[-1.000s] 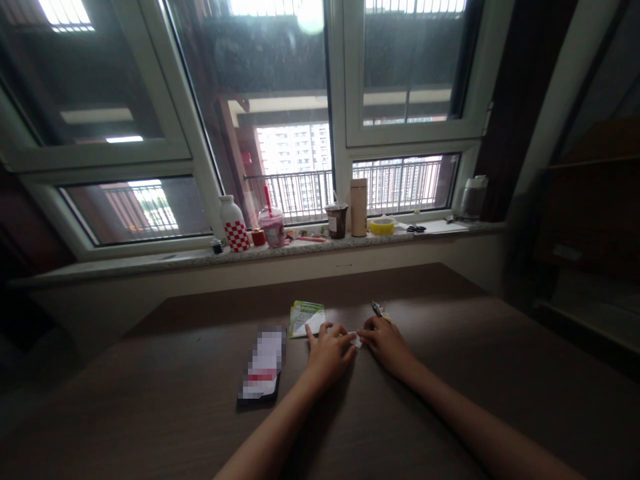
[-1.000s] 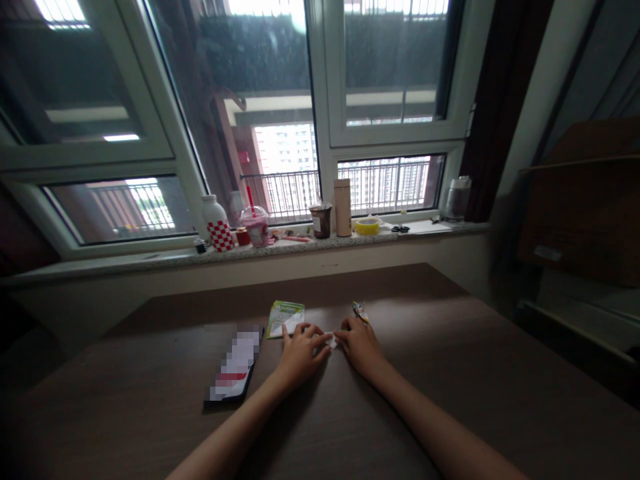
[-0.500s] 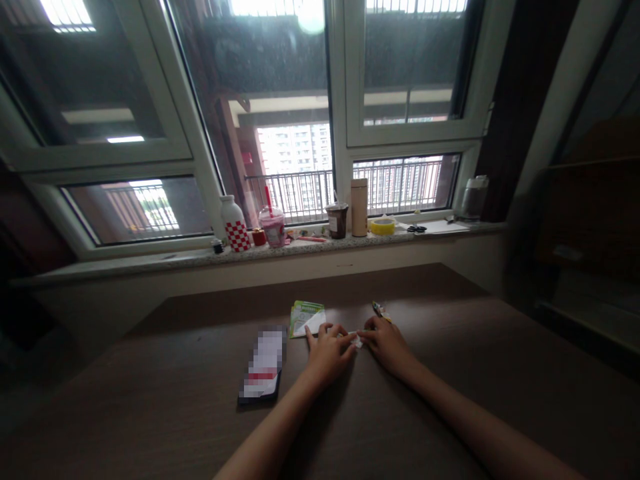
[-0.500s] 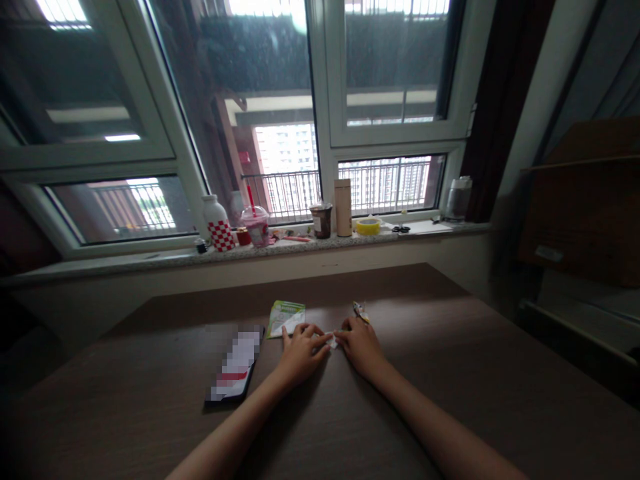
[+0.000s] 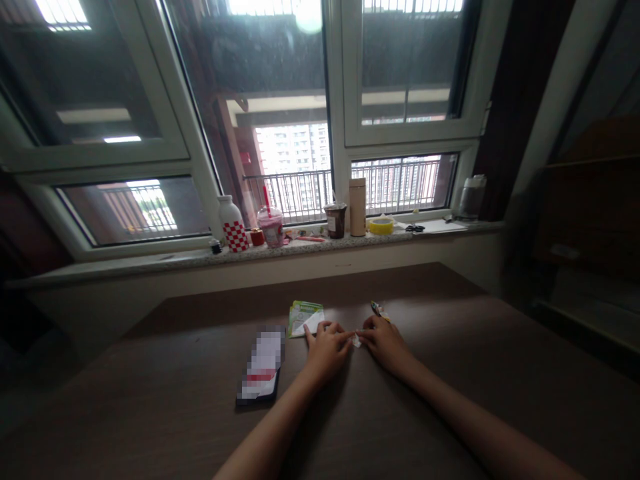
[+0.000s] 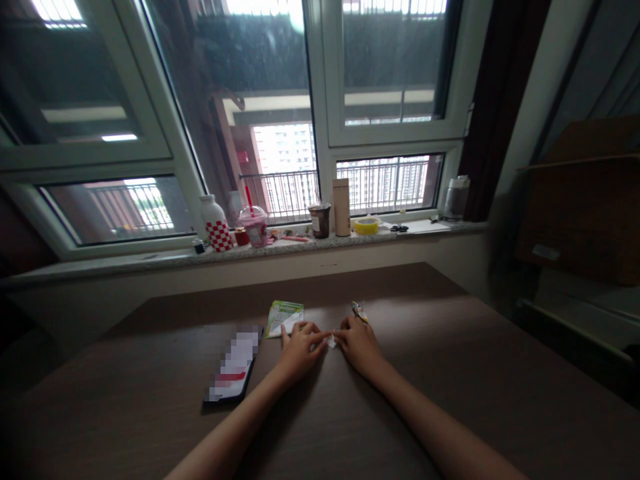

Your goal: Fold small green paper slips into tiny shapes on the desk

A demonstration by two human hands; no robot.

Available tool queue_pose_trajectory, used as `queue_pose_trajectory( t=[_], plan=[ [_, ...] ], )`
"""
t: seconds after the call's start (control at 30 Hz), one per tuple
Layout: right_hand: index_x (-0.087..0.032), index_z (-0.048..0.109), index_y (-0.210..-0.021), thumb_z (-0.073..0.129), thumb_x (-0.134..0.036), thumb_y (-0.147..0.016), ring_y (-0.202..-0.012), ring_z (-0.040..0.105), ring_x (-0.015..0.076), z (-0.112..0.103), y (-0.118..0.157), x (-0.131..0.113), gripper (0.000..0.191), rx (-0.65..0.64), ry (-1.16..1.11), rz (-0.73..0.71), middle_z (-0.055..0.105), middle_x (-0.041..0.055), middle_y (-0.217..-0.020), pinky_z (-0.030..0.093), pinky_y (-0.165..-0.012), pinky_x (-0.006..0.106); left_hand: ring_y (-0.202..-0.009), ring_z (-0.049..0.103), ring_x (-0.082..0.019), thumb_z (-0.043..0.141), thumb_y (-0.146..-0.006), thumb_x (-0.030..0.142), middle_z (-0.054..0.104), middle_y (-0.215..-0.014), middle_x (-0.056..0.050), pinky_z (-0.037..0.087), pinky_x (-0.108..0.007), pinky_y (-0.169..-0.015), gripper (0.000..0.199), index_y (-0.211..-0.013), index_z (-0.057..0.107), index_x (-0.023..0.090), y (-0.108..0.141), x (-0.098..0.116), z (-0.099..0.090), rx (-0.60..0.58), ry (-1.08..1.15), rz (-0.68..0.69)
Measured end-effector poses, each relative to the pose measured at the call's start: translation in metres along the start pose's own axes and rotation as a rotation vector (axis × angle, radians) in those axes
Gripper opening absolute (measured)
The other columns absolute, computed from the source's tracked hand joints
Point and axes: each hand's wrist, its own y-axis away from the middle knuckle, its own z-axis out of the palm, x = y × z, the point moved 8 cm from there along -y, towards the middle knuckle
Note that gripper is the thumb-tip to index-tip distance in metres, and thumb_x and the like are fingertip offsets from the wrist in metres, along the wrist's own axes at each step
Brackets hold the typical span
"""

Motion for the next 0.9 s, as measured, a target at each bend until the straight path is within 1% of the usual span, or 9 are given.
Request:
queue_pose_trajectory(
  t=[0.23,0.47,0.63,0.77,0.9],
  plan=[
    [-0.031,0.073,-0.108,0.057,-0.029,-0.09,-0.105,0.057,0.0228,0.002,-0.001,0.003,0.024,0.007,-0.007,0.015,0.063,0.0068,-0.107,0.042,-0.089,0.036,-0.123,0.041,-0.028,0.047,-0.094,0.041,0.062,-0.116,0.0,-0.001,-0.078,-0.105,0.03,-0.121,0.062,0.046,0.0,0.003,0.001,-0.004,-0.047,0.02],
    [-0.032,0.073,-0.109,0.058,-0.029,-0.089,-0.106,0.057,0.0226,-0.001,0.0,0.002,0.025,0.009,-0.031,0.044,0.063,0.0061,-0.107,0.043,-0.088,0.035,-0.123,0.041,-0.028,0.047,-0.094,0.044,0.062,-0.116,0.0,-0.001,-0.078,-0.106,0.031,-0.121,0.062,0.045,0.001,0.002,0.002,-0.011,-0.035,0.029],
    [-0.03,0.074,-0.107,0.058,-0.03,-0.089,-0.107,0.058,0.0221,-0.001,0.0,0.004,0.024,0.015,-0.062,0.07,0.064,0.0062,-0.107,0.043,-0.089,0.034,-0.122,0.042,-0.028,0.049,-0.094,0.04,0.063,-0.113,0.0,-0.006,-0.079,-0.104,0.029,-0.12,0.062,0.044,0.002,0.008,-0.001,0.046,-0.097,0.091],
    [-0.029,0.074,-0.106,0.059,-0.032,-0.088,-0.109,0.057,0.0225,0.0,0.002,0.005,0.023,0.051,-0.089,0.087,0.064,0.0066,-0.111,0.041,-0.093,0.035,-0.121,0.043,-0.028,0.048,-0.095,0.038,0.063,-0.112,-0.001,-0.006,-0.079,-0.104,0.03,-0.121,0.062,0.043,0.003,0.011,-0.002,0.07,-0.136,0.114],
    [-0.027,0.073,-0.105,0.059,-0.031,-0.087,-0.111,0.056,0.0233,0.0,0.005,0.002,0.023,0.069,-0.071,0.074,0.063,0.0072,-0.113,0.04,-0.094,0.037,-0.121,0.044,-0.028,0.047,-0.095,0.039,0.063,-0.111,-0.001,-0.006,-0.08,-0.104,0.03,-0.122,0.061,0.043,0.003,0.012,0.0,0.083,-0.147,0.124]
  ],
)
